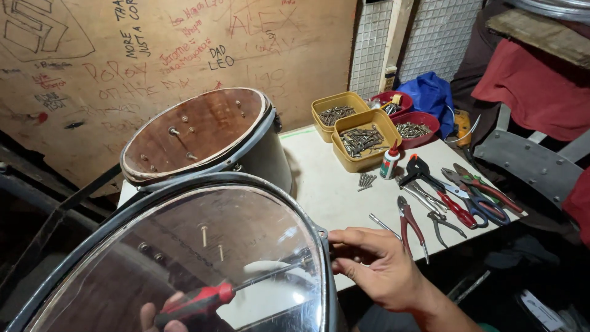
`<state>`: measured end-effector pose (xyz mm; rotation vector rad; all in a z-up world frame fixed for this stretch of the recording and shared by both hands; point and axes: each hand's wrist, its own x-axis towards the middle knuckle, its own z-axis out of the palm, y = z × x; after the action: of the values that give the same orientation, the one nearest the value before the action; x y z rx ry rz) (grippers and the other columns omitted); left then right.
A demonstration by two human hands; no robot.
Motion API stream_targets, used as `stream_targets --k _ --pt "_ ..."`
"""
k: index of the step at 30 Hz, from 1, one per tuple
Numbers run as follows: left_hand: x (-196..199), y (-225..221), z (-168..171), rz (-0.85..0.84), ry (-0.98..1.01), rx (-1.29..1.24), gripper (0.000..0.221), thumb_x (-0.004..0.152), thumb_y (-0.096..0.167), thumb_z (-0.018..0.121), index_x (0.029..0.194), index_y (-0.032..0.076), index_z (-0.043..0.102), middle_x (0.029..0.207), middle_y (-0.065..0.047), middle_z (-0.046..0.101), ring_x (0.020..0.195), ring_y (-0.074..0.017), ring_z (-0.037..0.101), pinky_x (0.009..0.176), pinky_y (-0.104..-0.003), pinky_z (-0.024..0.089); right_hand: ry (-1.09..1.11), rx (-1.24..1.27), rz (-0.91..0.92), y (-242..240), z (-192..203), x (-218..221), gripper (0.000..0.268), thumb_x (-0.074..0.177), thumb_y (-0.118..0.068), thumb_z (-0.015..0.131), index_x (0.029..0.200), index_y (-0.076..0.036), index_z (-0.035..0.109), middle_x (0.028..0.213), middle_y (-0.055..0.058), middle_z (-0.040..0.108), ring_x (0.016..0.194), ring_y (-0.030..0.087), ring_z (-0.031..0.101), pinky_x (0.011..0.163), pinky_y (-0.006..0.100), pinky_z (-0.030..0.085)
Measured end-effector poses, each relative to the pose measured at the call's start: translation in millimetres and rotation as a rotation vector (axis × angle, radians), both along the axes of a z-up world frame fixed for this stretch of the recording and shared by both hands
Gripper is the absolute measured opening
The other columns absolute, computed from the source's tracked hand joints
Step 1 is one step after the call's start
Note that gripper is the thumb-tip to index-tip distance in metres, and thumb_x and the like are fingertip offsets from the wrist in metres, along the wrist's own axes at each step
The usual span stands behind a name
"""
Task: Adjusting or removing screws on a drum rim using a screwdriver
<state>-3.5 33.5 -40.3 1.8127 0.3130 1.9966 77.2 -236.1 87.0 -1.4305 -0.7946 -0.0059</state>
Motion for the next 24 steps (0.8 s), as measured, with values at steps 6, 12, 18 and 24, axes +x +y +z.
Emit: stream_targets --k 6,12,18,24 --pt "-8 7 5 -0.096 0.034 -0.125 0.053 0.106 0.036 0.046 0.132 -0.01 0.039 0.116 -0.023 0.064 0.103 -0.034 0.066 0.109 -0.05 0.045 0.041 -0.065 -0.061 -3 -4 1 0.043 0.084 0.003 0.073 0.127 0.001 0.07 0.096 0.013 0.078 0.076 0.016 0.079 0.073 0.027 0.067" --pt "-29 -26 58 -0.314 0.129 -0.609 0.029 0.108 0.017 0.024 0.112 0.007 0.052 0.098 -0.008 0.058 0.095 -0.0232 0.055 0.111 -0.043 0.043 -0.172 -0.214 -0.166 -3 5 4 0.033 0.082 -0.009 0.079 0.113 -0.001 0.078 0.102 0.01 0.084 0.092 0.015 0.078 0.087 0.027 0.06" --pt "-37 14 -32 -0.971 -0.257 -0.771 0.059 0.095 0.018 0.051 0.151 0.002 0.038 0.139 -0.033 0.056 0.116 -0.0494 0.066 0.084 -0.056 0.06 -0.244 -0.272 -0.257 -6 -12 9 0.034 0.076 -0.014 0.083 0.107 -0.001 0.079 0.101 0.009 0.084 0.093 0.016 0.079 0.088 0.029 0.06" --pt "-23 -7 2 -0.519 -0.243 -0.874 0.051 0.097 0.029 0.056 0.14 0.002 0.056 0.107 -0.019 0.069 0.092 -0.0311 0.072 0.087 -0.041 0.063 -0.142 -0.22 -0.211 -6 -15 8 0.038 0.076 -0.007 0.08 0.112 0.004 0.079 0.108 0.013 0.085 0.098 0.018 0.079 0.091 0.03 0.062"
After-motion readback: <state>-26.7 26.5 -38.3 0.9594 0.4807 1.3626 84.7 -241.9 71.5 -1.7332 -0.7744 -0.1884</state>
